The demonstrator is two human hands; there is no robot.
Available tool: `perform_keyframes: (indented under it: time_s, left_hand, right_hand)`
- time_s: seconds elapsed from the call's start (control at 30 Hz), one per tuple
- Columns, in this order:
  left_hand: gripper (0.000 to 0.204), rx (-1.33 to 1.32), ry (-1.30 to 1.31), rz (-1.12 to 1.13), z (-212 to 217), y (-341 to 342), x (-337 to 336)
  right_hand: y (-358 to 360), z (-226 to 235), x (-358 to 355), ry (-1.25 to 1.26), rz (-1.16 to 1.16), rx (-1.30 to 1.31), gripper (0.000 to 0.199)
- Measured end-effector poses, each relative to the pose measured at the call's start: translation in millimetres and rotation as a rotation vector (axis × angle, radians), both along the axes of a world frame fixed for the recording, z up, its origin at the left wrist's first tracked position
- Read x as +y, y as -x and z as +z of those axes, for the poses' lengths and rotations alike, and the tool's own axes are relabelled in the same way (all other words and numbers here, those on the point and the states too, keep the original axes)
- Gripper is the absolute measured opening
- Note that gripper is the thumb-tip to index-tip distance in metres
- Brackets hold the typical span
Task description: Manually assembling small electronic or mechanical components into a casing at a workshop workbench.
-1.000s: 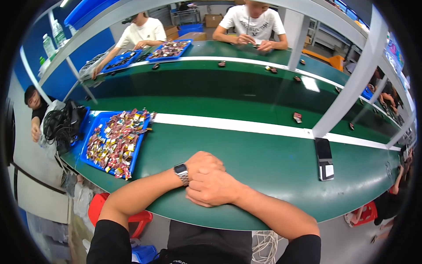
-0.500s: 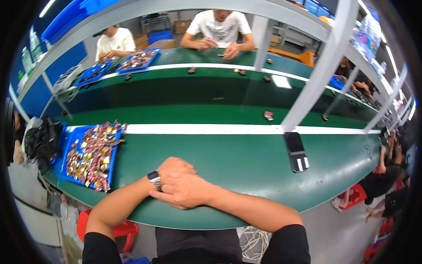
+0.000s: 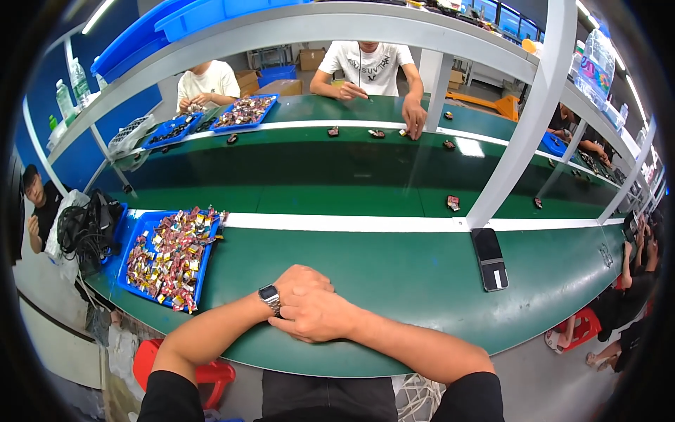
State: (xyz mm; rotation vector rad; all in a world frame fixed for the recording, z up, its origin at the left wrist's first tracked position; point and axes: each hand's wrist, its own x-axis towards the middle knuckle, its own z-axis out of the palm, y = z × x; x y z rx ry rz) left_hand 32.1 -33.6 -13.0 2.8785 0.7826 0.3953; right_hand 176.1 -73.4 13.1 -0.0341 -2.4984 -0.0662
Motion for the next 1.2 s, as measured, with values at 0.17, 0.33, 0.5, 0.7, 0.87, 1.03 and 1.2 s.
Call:
perform_keyframes:
  time_s: [0.17, 0.33, 0.5, 0.7, 0.87, 1.03, 1.2]
  left_hand:
    - [0.012, -0.013, 0.089, 0.019, -4, 0, 3]
    - [0.010, -0.310, 0.113, 0.024, -9, 15, -1]
    - [0.014, -0.165, 0.073, -0.092, -4, 34, 3]
    - [0.015, -0.176, 0.015, -0.060, 6, 45, 0]
    - [0.016, -0.194, -0.023, -0.071, 7, 45, 3]
    - [0.017, -0.211, -0.048, -0.063, 0, 50, 2]
    - [0.018, -0.226, -0.083, -0.057, -2, 53, 1]
  right_hand:
    - [2, 4, 0, 0.017, 0.012, 0.017, 0.016]
    - [7, 17, 1, 0.217, 0.023, 0.423, 0.021]
    - [-9, 18, 9, 0.239, -0.230, 0.327, 0.025]
    - [6, 36, -10, 0.162, -0.223, 0.158, 0.048]
    - [3, 25, -3, 0.200, -0.260, 0.130, 0.058]
    - [8, 20, -6, 0.178, -0.265, 0.140, 0.059]
    - [10, 21, -11, 0.131, -0.297, 0.157, 0.058]
